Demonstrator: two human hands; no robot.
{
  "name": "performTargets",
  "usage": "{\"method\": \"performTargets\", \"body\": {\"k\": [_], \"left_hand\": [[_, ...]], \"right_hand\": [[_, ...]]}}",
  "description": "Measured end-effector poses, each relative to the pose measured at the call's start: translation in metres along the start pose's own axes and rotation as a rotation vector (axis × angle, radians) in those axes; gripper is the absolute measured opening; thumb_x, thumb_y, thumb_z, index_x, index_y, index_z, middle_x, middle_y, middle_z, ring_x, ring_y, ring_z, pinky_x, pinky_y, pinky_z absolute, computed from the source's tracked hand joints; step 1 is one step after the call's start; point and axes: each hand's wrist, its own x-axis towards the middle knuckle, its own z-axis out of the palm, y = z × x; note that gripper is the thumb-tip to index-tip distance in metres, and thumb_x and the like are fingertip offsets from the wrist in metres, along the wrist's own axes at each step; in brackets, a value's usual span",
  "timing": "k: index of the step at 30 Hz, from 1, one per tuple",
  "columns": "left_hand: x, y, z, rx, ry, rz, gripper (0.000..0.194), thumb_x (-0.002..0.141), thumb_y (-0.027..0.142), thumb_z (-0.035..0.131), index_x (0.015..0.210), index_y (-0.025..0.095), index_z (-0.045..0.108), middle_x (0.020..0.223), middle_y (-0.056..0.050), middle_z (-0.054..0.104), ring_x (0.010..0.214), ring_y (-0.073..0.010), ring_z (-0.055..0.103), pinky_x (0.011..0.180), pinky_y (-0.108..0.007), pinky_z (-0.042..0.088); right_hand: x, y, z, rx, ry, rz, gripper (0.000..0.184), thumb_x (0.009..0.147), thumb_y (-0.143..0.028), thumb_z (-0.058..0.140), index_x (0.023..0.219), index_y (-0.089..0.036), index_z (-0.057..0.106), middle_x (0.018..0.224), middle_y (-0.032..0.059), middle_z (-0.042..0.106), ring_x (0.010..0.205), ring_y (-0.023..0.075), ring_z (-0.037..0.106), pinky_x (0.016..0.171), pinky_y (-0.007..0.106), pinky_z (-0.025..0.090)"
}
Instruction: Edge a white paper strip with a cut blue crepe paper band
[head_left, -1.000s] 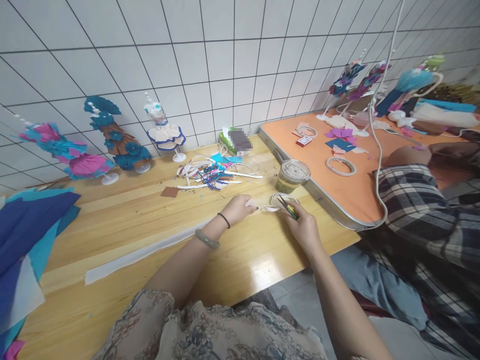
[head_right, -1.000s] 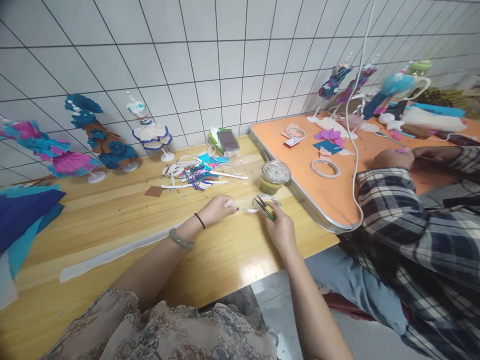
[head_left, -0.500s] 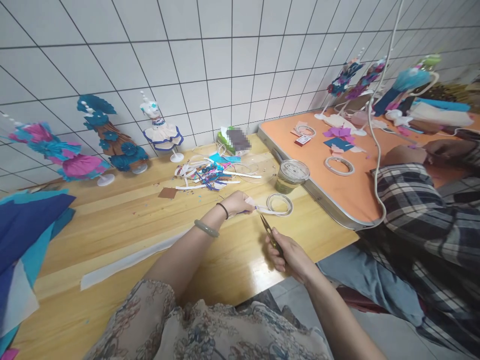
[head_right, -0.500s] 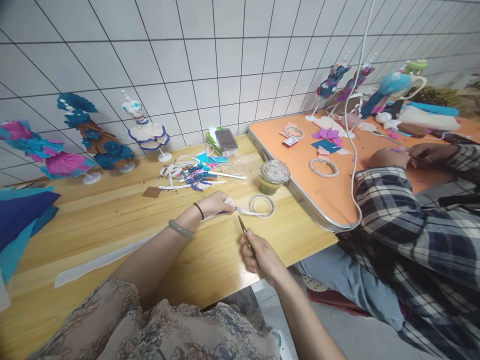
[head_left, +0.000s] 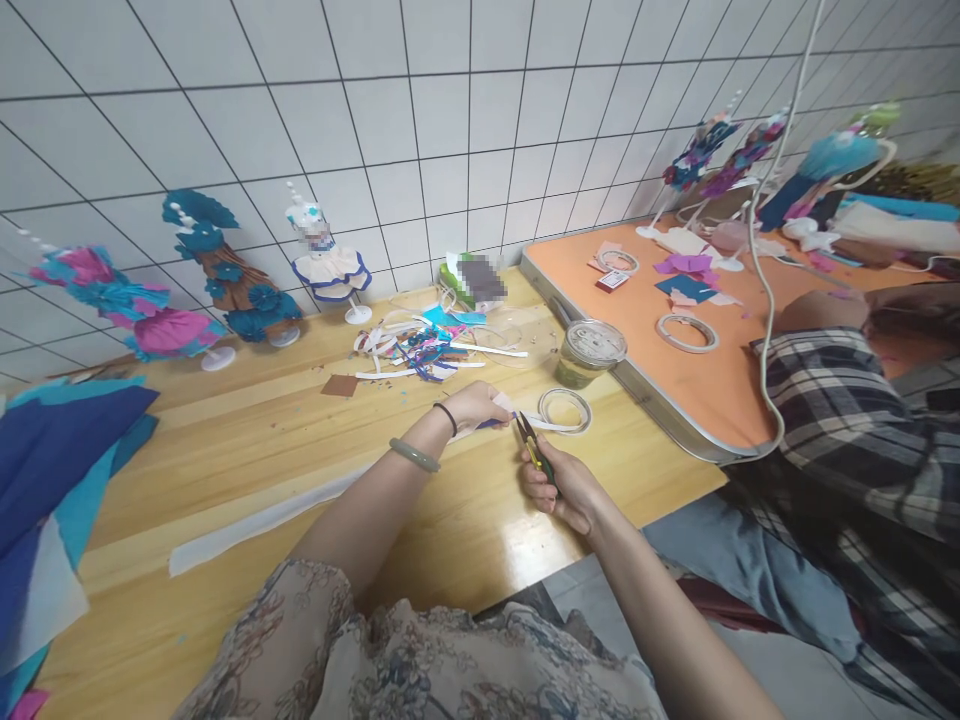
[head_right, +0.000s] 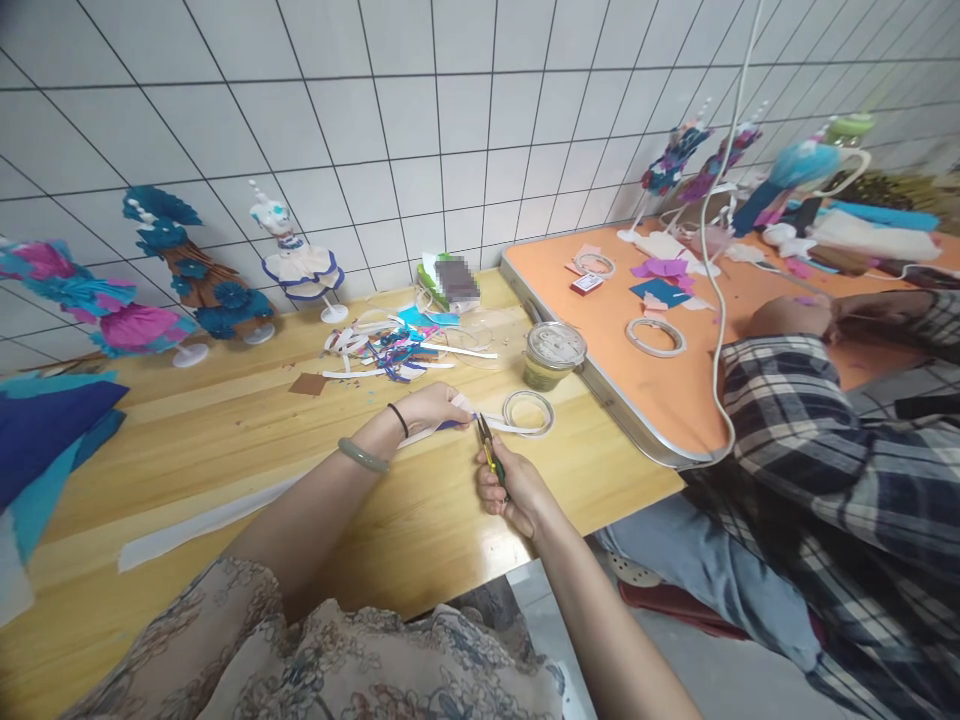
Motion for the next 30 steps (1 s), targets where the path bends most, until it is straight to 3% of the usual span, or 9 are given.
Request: {"method": "performTargets", "body": {"k": [16, 30], "left_hand": [[-0.002, 0.006, -0.002, 0.003, 0.005, -0.034, 0.008, 0.06, 0.01, 0.062, 0.053, 0.01, 0.057, 0.046, 0.001, 0.055, 0.044, -0.0068, 0.048, 0.046, -0.018, 0.038], [-0.008, 0.012, -0.003, -0.025, -0.04, -0.069, 0.011, 0.063, 0.011, 0.059, 0.052, 0.01, 0.055, 0.046, 0.0, 0.056, 0.043, -0.0063, 0.047, 0.047, -0.018, 0.037]], "right_hand": [[-0.006, 0.003, -0.007, 0.063, -0.061, 0.071, 0.032, 0.088, -0.047, 0.04, 0.079, -0.017, 0.047, 0.054, -0.0079, 0.03, 0.038, 0.0027, 0.02, 0.034, 0.015, 0.018], [0.011, -0.002, 0.006, 0.075, -0.06, -0.009, 0.031, 0.086, -0.047, 0.044, 0.077, -0.018, 0.047, 0.05, -0.0086, 0.031, 0.037, 0.003, 0.021, 0.034, 0.014, 0.019]]}}
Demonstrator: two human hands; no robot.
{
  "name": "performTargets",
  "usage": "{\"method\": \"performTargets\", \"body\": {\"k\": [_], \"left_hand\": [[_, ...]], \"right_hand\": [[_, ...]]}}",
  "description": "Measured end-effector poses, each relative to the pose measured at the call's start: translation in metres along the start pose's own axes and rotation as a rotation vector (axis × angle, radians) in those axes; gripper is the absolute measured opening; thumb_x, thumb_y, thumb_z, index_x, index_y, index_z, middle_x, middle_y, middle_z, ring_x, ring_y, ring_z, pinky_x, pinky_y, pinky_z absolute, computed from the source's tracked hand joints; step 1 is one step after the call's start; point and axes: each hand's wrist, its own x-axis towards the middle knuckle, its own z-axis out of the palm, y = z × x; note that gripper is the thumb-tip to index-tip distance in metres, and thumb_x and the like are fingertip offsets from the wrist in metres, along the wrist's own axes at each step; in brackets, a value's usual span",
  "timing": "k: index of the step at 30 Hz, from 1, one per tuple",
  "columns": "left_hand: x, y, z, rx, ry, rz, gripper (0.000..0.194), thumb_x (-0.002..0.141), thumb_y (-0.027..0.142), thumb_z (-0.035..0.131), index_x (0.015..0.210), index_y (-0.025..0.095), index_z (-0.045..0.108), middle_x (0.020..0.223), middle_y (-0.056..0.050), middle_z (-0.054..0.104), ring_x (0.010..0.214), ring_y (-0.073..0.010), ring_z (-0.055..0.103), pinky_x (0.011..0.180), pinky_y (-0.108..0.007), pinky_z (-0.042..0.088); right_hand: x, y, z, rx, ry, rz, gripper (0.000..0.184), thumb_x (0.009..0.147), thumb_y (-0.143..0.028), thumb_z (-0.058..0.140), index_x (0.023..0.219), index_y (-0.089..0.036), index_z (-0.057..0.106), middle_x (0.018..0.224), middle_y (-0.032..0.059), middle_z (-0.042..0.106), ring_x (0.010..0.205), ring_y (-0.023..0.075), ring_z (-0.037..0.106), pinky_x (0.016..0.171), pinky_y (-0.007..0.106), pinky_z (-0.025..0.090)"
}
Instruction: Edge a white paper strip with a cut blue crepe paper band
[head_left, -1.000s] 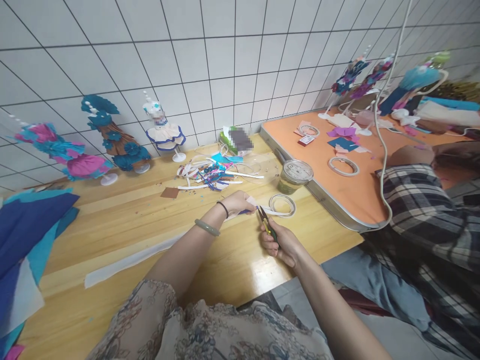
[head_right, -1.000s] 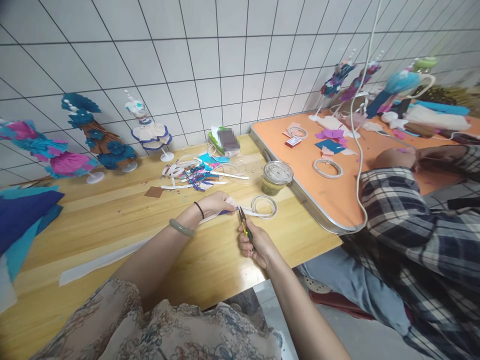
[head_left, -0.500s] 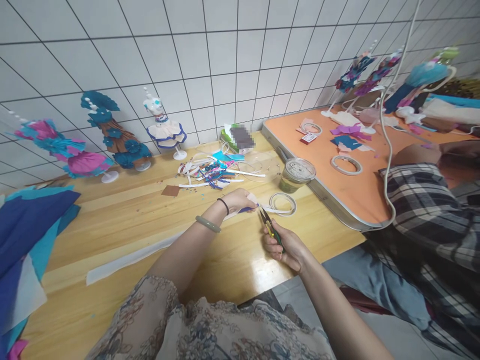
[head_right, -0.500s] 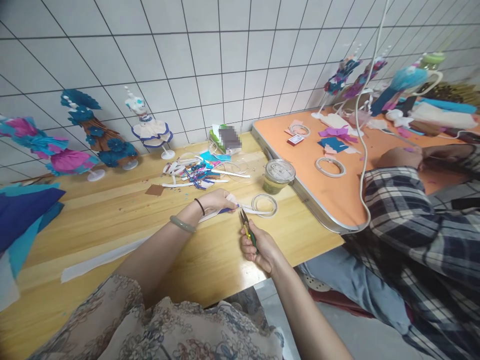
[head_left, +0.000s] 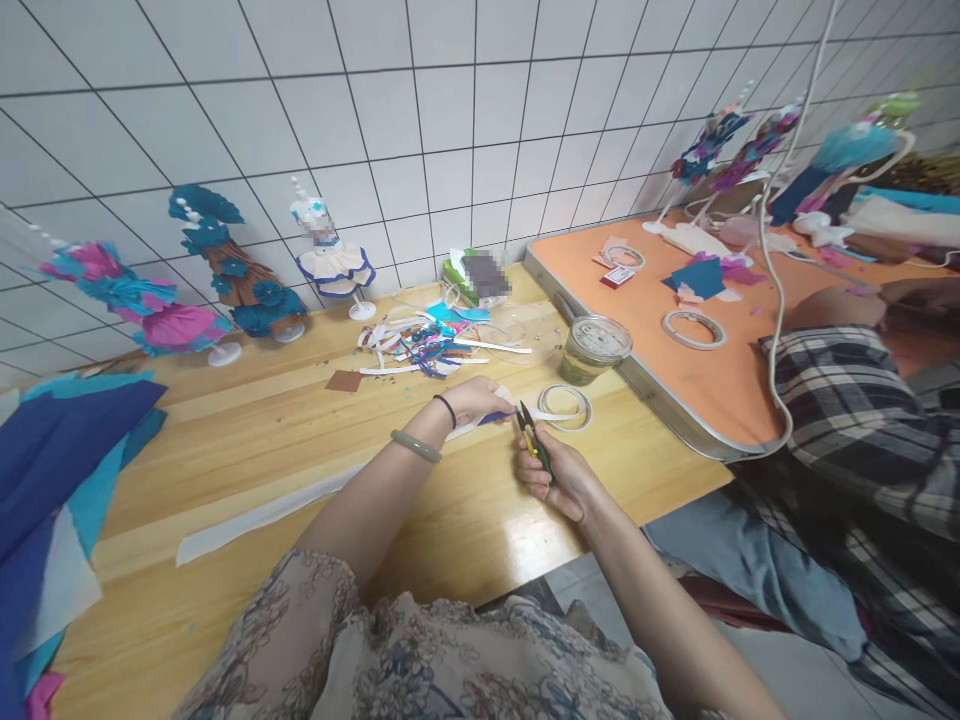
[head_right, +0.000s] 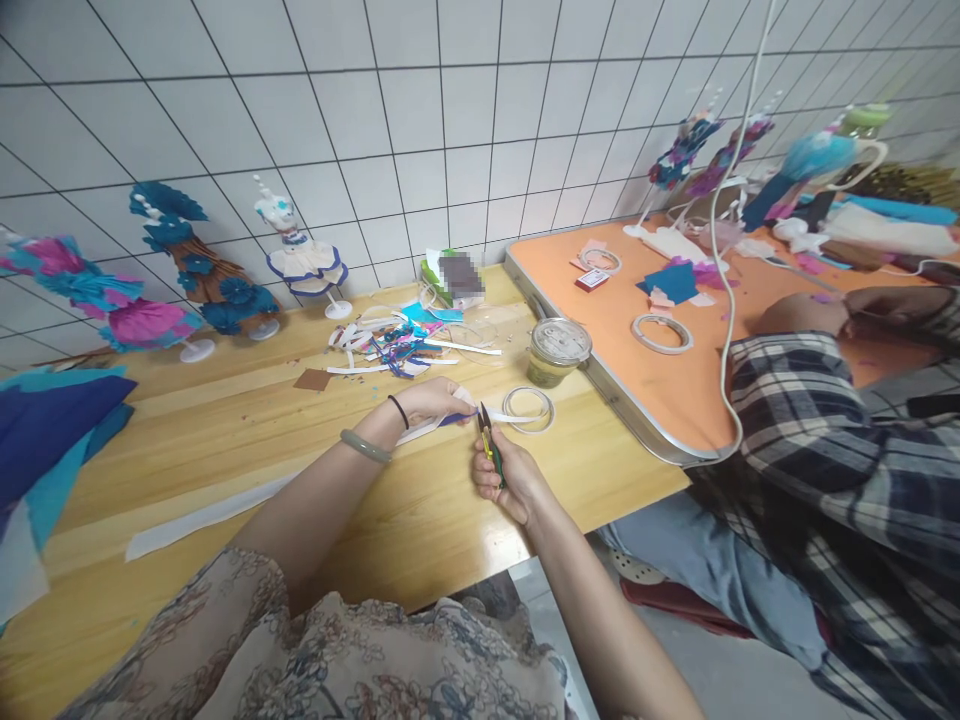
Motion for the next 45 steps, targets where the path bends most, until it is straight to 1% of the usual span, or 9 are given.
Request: {"method": "performTargets", "body": {"k": [6, 11, 17, 21, 25, 30, 36, 41, 45], "left_hand": [[0.001, -0.001, -0.003, 0.016, -0.008, -0.002, 0.011, 0.064, 0.012, 0.057, 0.053, 0.01, 0.058, 0.046, 0.0, 0.056, 0.043, -0.0063, 0.047, 0.044, -0.017, 0.034], [0.004, -0.005, -0.01, 0.045, -0.04, 0.014, 0.017, 0.065, 0.021, 0.058, 0.052, 0.01, 0.058, 0.045, 0.0, 0.055, 0.04, -0.0065, 0.043, 0.04, -0.019, 0.03], [0.01, -0.011, -0.013, 0.013, -0.06, 0.057, 0.015, 0.064, 0.023, 0.059, 0.054, 0.011, 0.059, 0.048, -0.001, 0.056, 0.043, -0.0074, 0.046, 0.043, -0.019, 0.032], [0.009, -0.012, -0.013, 0.006, -0.05, 0.042, 0.016, 0.064, 0.022, 0.059, 0.053, 0.011, 0.058, 0.049, -0.001, 0.057, 0.044, -0.0075, 0.047, 0.044, -0.019, 0.033], [0.008, -0.012, -0.013, -0.015, -0.063, 0.068, 0.015, 0.063, 0.022, 0.059, 0.053, 0.011, 0.057, 0.051, -0.003, 0.059, 0.046, -0.0079, 0.049, 0.048, -0.02, 0.036], [0.01, -0.014, -0.015, -0.037, -0.074, 0.073, 0.015, 0.062, 0.021, 0.06, 0.053, 0.01, 0.057, 0.052, -0.003, 0.059, 0.047, -0.0083, 0.05, 0.047, -0.02, 0.036], [0.008, -0.013, -0.015, -0.043, -0.064, 0.07, 0.014, 0.063, 0.021, 0.06, 0.054, 0.011, 0.058, 0.049, -0.003, 0.057, 0.044, -0.0086, 0.048, 0.043, -0.02, 0.032], [0.005, -0.011, -0.015, -0.063, -0.067, 0.031, 0.014, 0.064, 0.02, 0.06, 0.054, 0.011, 0.057, 0.048, -0.002, 0.056, 0.042, -0.0073, 0.045, 0.041, -0.019, 0.03], [0.004, -0.013, -0.016, -0.084, -0.066, 0.048, 0.013, 0.064, 0.021, 0.061, 0.058, 0.01, 0.059, 0.053, -0.002, 0.059, 0.045, -0.0071, 0.048, 0.043, -0.018, 0.033]], "right_hand": [[0.001, 0.001, 0.0, 0.001, -0.032, -0.02, 0.031, 0.084, -0.048, 0.047, 0.076, -0.018, 0.046, 0.05, -0.0089, 0.03, 0.036, 0.0025, 0.02, 0.033, 0.013, 0.015], [-0.003, 0.004, 0.003, 0.013, -0.034, 0.033, 0.033, 0.083, -0.05, 0.048, 0.075, -0.018, 0.044, 0.051, -0.0091, 0.029, 0.036, 0.0024, 0.019, 0.033, 0.014, 0.015], [0.003, 0.007, 0.01, 0.018, -0.029, -0.06, 0.033, 0.083, -0.051, 0.048, 0.076, -0.018, 0.045, 0.051, -0.0091, 0.029, 0.037, 0.0029, 0.018, 0.034, 0.014, 0.016], [0.011, 0.006, 0.012, 0.011, -0.028, -0.086, 0.034, 0.083, -0.052, 0.046, 0.075, -0.019, 0.045, 0.051, -0.0091, 0.029, 0.037, 0.0034, 0.017, 0.034, 0.014, 0.017], [0.016, 0.006, 0.014, 0.004, -0.029, -0.118, 0.034, 0.084, -0.051, 0.045, 0.074, -0.019, 0.044, 0.05, -0.0094, 0.028, 0.037, 0.0035, 0.016, 0.033, 0.014, 0.016], [0.016, 0.005, 0.015, -0.048, 0.025, -0.14, 0.036, 0.082, -0.053, 0.046, 0.071, -0.019, 0.042, 0.047, -0.0102, 0.026, 0.036, 0.0029, 0.014, 0.031, 0.013, 0.013], [0.015, 0.006, 0.013, -0.111, 0.071, -0.149, 0.036, 0.079, -0.053, 0.05, 0.07, -0.019, 0.041, 0.046, -0.0108, 0.026, 0.035, 0.0022, 0.015, 0.031, 0.012, 0.012], [0.013, 0.004, 0.013, -0.119, 0.096, -0.177, 0.036, 0.077, -0.052, 0.054, 0.07, -0.02, 0.04, 0.045, -0.0113, 0.025, 0.035, 0.0019, 0.015, 0.031, 0.012, 0.011], [0.007, -0.001, 0.011, -0.098, 0.109, -0.163, 0.034, 0.079, -0.051, 0.051, 0.071, -0.02, 0.042, 0.046, -0.0108, 0.025, 0.035, 0.0023, 0.015, 0.031, 0.013, 0.011]]}}
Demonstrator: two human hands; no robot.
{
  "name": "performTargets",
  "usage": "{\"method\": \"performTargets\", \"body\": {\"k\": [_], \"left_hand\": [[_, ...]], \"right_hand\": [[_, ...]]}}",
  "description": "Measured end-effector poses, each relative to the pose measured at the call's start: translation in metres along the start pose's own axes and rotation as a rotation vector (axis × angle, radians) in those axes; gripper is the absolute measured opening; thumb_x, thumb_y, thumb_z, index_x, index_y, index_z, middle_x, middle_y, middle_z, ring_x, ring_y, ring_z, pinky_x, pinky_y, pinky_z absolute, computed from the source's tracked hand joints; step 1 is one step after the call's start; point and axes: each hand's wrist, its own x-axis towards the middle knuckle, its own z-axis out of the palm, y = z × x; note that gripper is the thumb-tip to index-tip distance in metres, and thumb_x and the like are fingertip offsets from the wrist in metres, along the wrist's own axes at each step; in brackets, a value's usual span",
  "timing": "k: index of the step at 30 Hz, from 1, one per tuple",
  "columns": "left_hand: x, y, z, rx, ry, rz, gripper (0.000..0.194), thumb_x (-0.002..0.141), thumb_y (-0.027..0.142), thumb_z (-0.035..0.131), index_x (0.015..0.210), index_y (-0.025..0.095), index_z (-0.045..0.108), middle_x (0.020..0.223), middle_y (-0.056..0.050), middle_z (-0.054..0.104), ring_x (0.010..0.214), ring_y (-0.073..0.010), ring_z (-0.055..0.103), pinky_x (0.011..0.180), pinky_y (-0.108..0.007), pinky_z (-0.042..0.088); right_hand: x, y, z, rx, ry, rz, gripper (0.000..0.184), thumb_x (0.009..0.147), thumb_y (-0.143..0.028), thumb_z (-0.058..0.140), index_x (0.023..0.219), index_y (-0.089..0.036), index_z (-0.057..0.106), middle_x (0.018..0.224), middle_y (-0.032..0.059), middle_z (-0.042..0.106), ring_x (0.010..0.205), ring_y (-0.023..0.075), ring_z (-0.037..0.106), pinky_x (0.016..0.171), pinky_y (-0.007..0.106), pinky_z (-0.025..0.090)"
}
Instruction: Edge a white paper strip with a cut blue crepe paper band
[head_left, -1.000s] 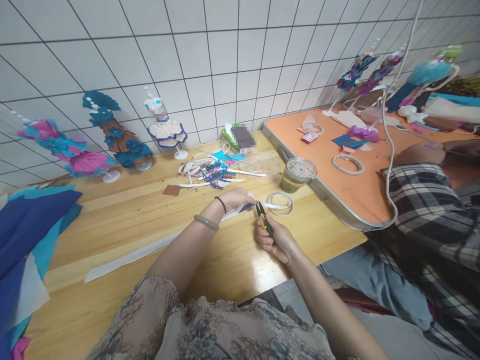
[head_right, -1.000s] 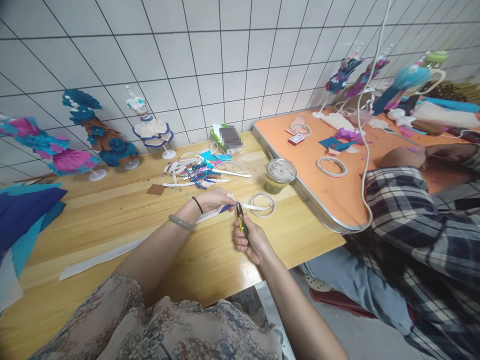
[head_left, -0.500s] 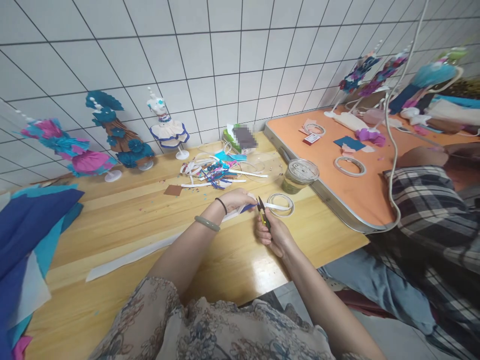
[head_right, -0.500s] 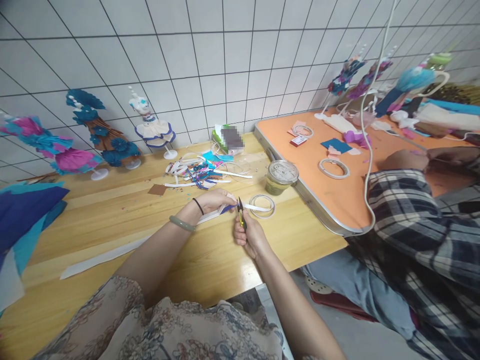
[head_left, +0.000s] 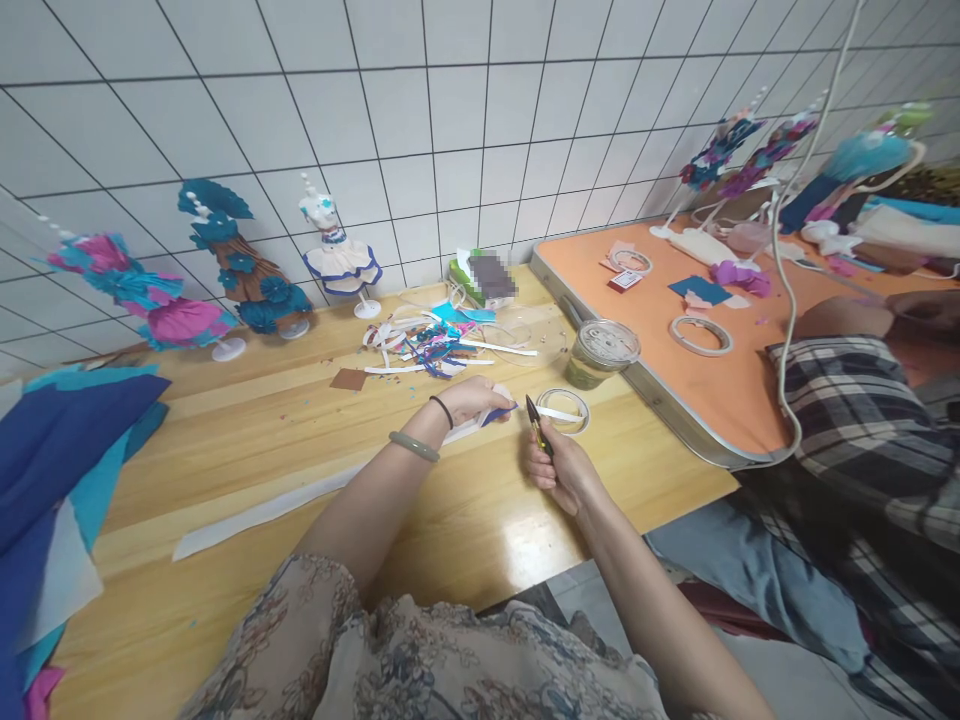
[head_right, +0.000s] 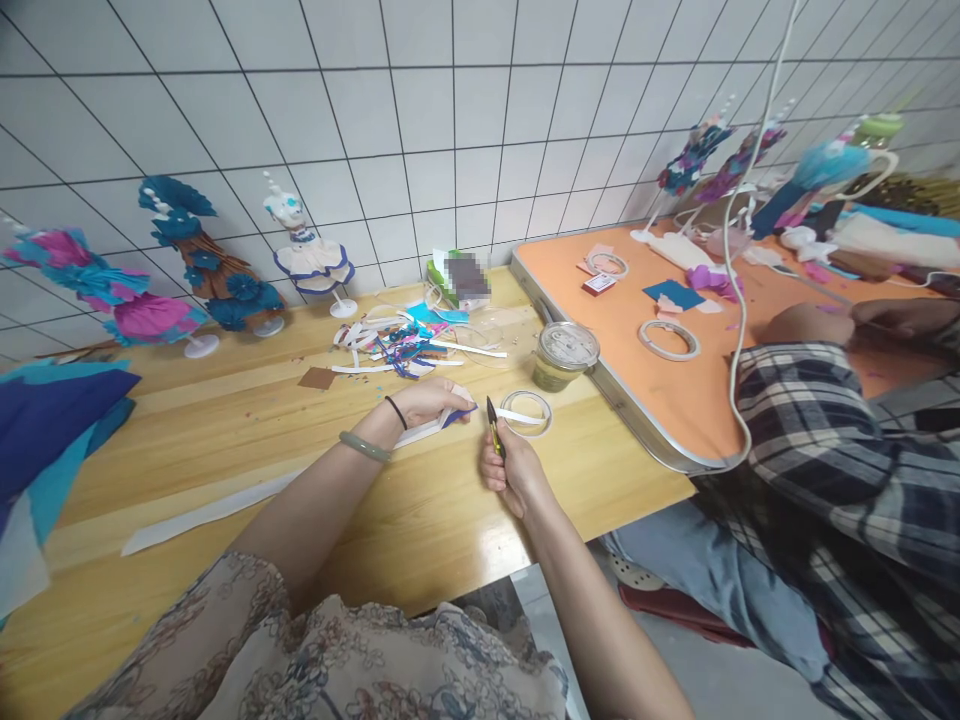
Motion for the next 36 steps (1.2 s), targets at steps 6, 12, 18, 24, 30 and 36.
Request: {"method": "performTargets", "body": {"k": [6, 12, 18, 24, 30, 36], "left_hand": [[-0.001, -0.002, 0.001, -0.005, 0.003, 0.03, 0.015, 0.064, 0.025, 0.061, 0.062, 0.01, 0.06, 0.055, -0.002, 0.06, 0.044, -0.0062, 0.048, 0.042, -0.017, 0.032], [0.003, -0.005, 0.003, -0.004, 0.02, 0.057, 0.01, 0.061, 0.019, 0.062, 0.066, 0.01, 0.061, 0.057, -0.001, 0.061, 0.047, -0.0069, 0.05, 0.045, -0.018, 0.034], [0.0, -0.006, 0.003, 0.029, 0.008, 0.101, 0.013, 0.059, 0.017, 0.064, 0.07, 0.011, 0.063, 0.062, -0.001, 0.063, 0.053, -0.0073, 0.053, 0.051, -0.018, 0.039], [-0.01, -0.001, 0.004, 0.097, 0.002, 0.143, 0.018, 0.059, 0.023, 0.067, 0.073, 0.012, 0.063, 0.062, 0.002, 0.06, 0.053, -0.0063, 0.049, 0.052, -0.018, 0.037], [-0.013, -0.003, -0.001, 0.184, -0.066, 0.27, 0.02, 0.066, 0.028, 0.064, 0.078, 0.011, 0.065, 0.069, 0.0, 0.061, 0.061, -0.0081, 0.051, 0.059, -0.019, 0.038], [-0.017, 0.003, -0.006, 0.408, -0.039, 0.35, 0.027, 0.073, 0.036, 0.059, 0.08, 0.012, 0.065, 0.067, 0.0, 0.057, 0.059, -0.0084, 0.046, 0.055, -0.019, 0.035]], "right_hand": [[-0.01, -0.005, -0.015, -0.39, 0.072, -0.074, 0.041, 0.077, -0.06, 0.047, 0.076, -0.02, 0.049, 0.047, -0.0089, 0.03, 0.035, 0.0042, 0.019, 0.034, 0.017, 0.014], [-0.024, -0.005, -0.039, -1.327, 0.377, -0.414, 0.035, 0.08, -0.052, 0.049, 0.093, -0.021, 0.061, 0.083, 0.01, 0.063, 0.073, 0.0239, 0.057, 0.061, 0.032, 0.038], [-0.036, -0.004, -0.033, -1.696, 0.583, -0.722, 0.03, 0.085, -0.04, 0.044, 0.091, -0.021, 0.066, 0.094, 0.0151, 0.061, 0.092, 0.0316, 0.052, 0.076, 0.043, 0.036], [0.003, -0.013, -0.01, -1.32, 0.279, -0.827, 0.036, 0.079, -0.034, 0.054, 0.112, -0.021, 0.056, 0.102, 0.0124, 0.061, 0.096, 0.0265, 0.053, 0.083, 0.041, 0.039], [0.039, -0.012, 0.0, -1.0, 0.172, -0.655, 0.043, 0.07, -0.028, 0.058, 0.111, -0.019, 0.053, 0.071, 0.0008, 0.061, 0.063, 0.0152, 0.053, 0.063, 0.029, 0.041], [0.039, -0.012, 0.007, -0.878, 0.128, -0.614, 0.047, 0.066, -0.032, 0.061, 0.11, -0.017, 0.051, 0.067, -0.0009, 0.058, 0.057, 0.0127, 0.05, 0.055, 0.026, 0.039]]}}
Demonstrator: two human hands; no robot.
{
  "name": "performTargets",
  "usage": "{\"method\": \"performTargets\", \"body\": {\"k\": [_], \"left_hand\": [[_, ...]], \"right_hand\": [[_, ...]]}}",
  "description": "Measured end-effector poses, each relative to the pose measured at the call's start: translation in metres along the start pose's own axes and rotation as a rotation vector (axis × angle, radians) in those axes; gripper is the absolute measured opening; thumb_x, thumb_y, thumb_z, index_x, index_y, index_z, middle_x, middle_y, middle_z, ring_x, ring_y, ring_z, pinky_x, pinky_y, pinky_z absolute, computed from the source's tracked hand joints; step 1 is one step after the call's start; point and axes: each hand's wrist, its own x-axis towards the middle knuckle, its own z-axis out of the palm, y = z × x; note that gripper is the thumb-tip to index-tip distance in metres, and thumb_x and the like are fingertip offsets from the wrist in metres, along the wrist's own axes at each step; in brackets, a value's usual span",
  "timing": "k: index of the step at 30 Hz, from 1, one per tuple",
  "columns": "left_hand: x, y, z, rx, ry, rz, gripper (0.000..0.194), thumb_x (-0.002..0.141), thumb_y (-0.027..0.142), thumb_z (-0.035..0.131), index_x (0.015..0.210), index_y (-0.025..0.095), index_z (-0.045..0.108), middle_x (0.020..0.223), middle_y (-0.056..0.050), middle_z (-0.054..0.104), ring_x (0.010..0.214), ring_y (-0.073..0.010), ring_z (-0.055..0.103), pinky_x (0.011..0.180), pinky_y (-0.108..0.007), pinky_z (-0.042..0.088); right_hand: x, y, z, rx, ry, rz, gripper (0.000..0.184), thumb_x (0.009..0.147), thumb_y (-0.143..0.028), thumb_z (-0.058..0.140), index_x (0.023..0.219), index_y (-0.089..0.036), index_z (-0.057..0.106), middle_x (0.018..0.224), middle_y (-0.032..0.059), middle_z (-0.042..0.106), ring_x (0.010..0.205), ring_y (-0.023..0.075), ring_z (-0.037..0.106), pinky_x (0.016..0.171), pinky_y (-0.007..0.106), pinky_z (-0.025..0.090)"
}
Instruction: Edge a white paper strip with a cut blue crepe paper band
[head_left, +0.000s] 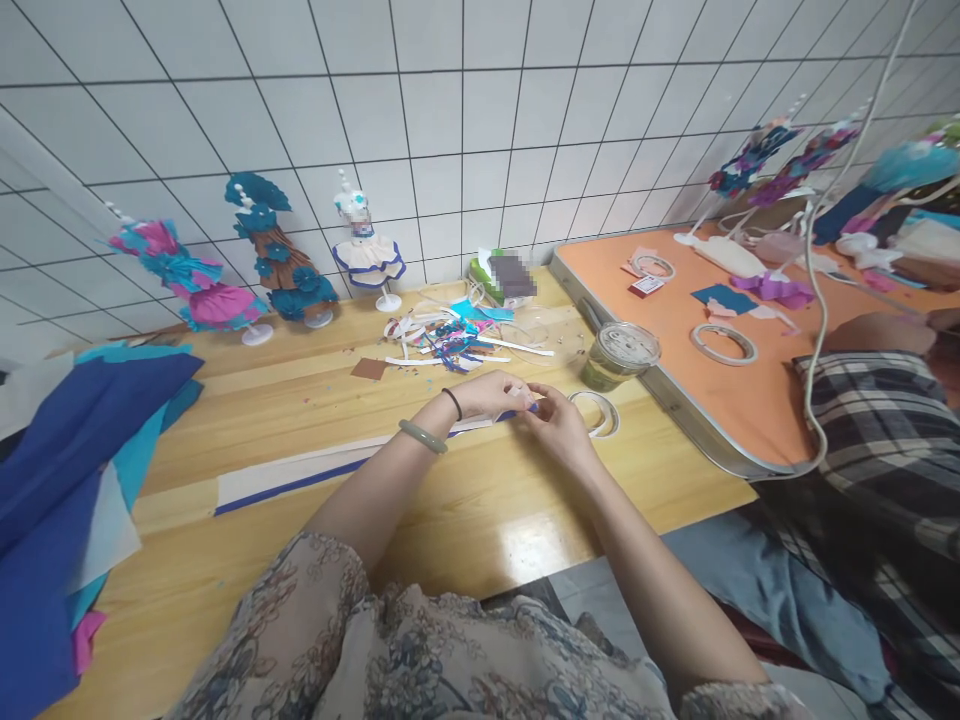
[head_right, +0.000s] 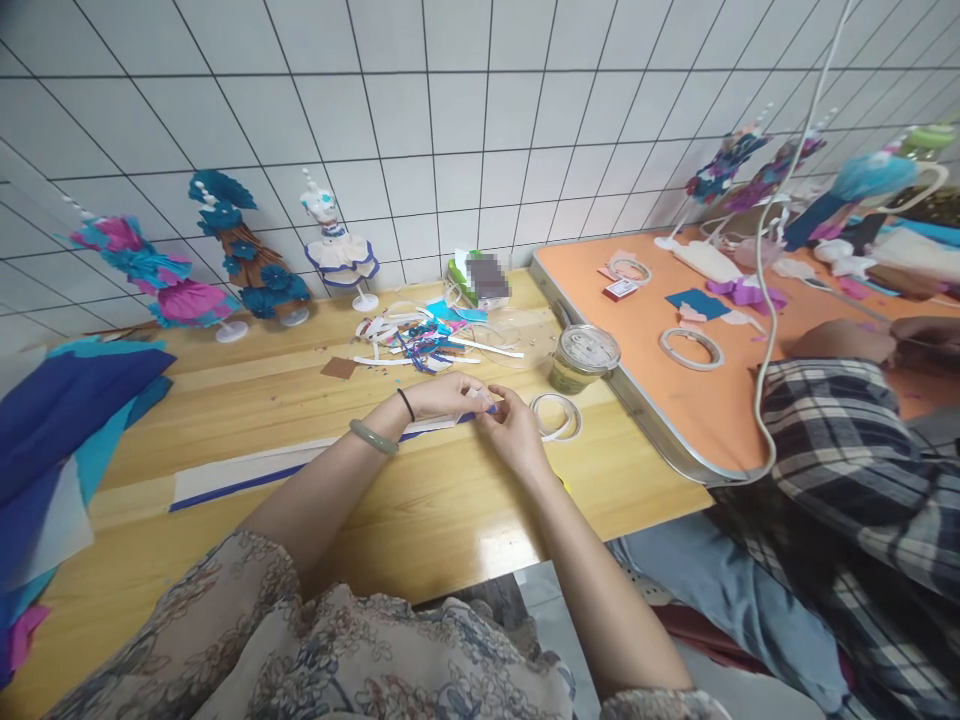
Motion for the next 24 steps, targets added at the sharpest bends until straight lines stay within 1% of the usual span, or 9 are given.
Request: {"method": "performTargets", "body": {"k": [3, 7, 10, 12, 15, 17, 19, 22, 24], "left_hand": [[0.001, 0.001, -0.002, 0.092, -0.01, 0.031, 0.034, 0.076, 0.044, 0.053, 0.076, 0.012, 0.064, 0.061, 0.002, 0.052, 0.054, -0.0074, 0.041, 0.051, -0.019, 0.031], [0.002, 0.001, -0.003, 0.272, 0.064, 0.012, 0.04, 0.075, 0.051, 0.05, 0.069, 0.013, 0.061, 0.056, 0.003, 0.048, 0.051, -0.0082, 0.039, 0.049, -0.02, 0.028], [-0.001, 0.005, -0.004, 0.451, 0.143, -0.031, 0.045, 0.073, 0.057, 0.051, 0.064, 0.014, 0.057, 0.054, 0.002, 0.047, 0.051, -0.0098, 0.039, 0.048, -0.022, 0.026], [-0.004, 0.008, -0.005, 0.534, 0.225, -0.053, 0.047, 0.07, 0.062, 0.052, 0.068, 0.015, 0.057, 0.059, 0.001, 0.052, 0.054, -0.0114, 0.043, 0.049, -0.023, 0.028], [-0.012, 0.011, -0.009, 0.523, 0.292, -0.067, 0.052, 0.07, 0.066, 0.049, 0.078, 0.015, 0.058, 0.073, -0.003, 0.059, 0.063, -0.0137, 0.049, 0.054, -0.023, 0.032], [-0.019, 0.008, -0.012, 0.482, 0.267, -0.091, 0.053, 0.07, 0.067, 0.048, 0.082, 0.016, 0.059, 0.078, -0.003, 0.06, 0.068, -0.0144, 0.052, 0.057, -0.023, 0.035], [-0.028, 0.002, -0.014, 0.465, 0.194, -0.117, 0.052, 0.066, 0.065, 0.054, 0.084, 0.016, 0.059, 0.079, -0.003, 0.061, 0.07, -0.0149, 0.053, 0.059, -0.023, 0.037], [-0.044, -0.009, -0.014, 0.512, 0.098, -0.111, 0.049, 0.058, 0.055, 0.067, 0.09, 0.017, 0.059, 0.083, -0.002, 0.061, 0.074, -0.0162, 0.055, 0.062, -0.024, 0.039], [-0.055, -0.016, -0.013, 0.593, 0.102, -0.081, 0.045, 0.058, 0.045, 0.07, 0.093, 0.018, 0.059, 0.087, -0.003, 0.061, 0.079, -0.0179, 0.055, 0.066, -0.025, 0.04]], "right_hand": [[0.002, -0.002, 0.0, -0.002, 0.012, 0.009, 0.048, 0.066, -0.036, 0.061, 0.108, -0.015, 0.052, 0.063, -0.0023, 0.056, 0.054, 0.0116, 0.047, 0.053, 0.025, 0.038], [0.004, 0.001, -0.001, -0.005, 0.034, 0.016, 0.051, 0.065, -0.038, 0.061, 0.109, -0.014, 0.051, 0.059, -0.004, 0.053, 0.052, 0.0116, 0.047, 0.053, 0.026, 0.037], [0.006, 0.004, -0.001, -0.005, 0.05, 0.023, 0.051, 0.065, -0.038, 0.06, 0.108, -0.013, 0.052, 0.062, -0.0026, 0.055, 0.055, 0.0123, 0.049, 0.054, 0.026, 0.039], [0.007, 0.006, 0.0, 0.003, 0.054, 0.023, 0.051, 0.065, -0.039, 0.06, 0.109, -0.013, 0.051, 0.063, -0.0021, 0.055, 0.055, 0.0125, 0.05, 0.054, 0.026, 0.039], [0.006, 0.007, 0.002, 0.023, 0.049, 0.013, 0.054, 0.065, -0.04, 0.061, 0.11, -0.012, 0.051, 0.063, -0.0021, 0.055, 0.055, 0.0123, 0.05, 0.054, 0.026, 0.04], [0.005, 0.005, 0.004, 0.032, 0.051, -0.001, 0.053, 0.065, -0.041, 0.061, 0.109, -0.011, 0.052, 0.064, -0.0017, 0.054, 0.056, 0.0125, 0.05, 0.056, 0.027, 0.042], [0.003, 0.003, 0.005, 0.035, 0.066, -0.021, 0.052, 0.066, -0.042, 0.062, 0.107, -0.011, 0.054, 0.065, -0.0012, 0.054, 0.058, 0.0128, 0.051, 0.059, 0.028, 0.043], [-0.001, 0.001, 0.006, -0.023, 0.116, -0.093, 0.047, 0.069, -0.042, 0.061, 0.105, -0.013, 0.057, 0.069, 0.0004, 0.056, 0.062, 0.0137, 0.053, 0.063, 0.029, 0.044], [-0.003, 0.0, 0.007, -0.079, 0.159, -0.146, 0.044, 0.071, -0.042, 0.06, 0.105, -0.014, 0.059, 0.071, 0.0018, 0.059, 0.063, 0.0144, 0.054, 0.064, 0.029, 0.045]]}}
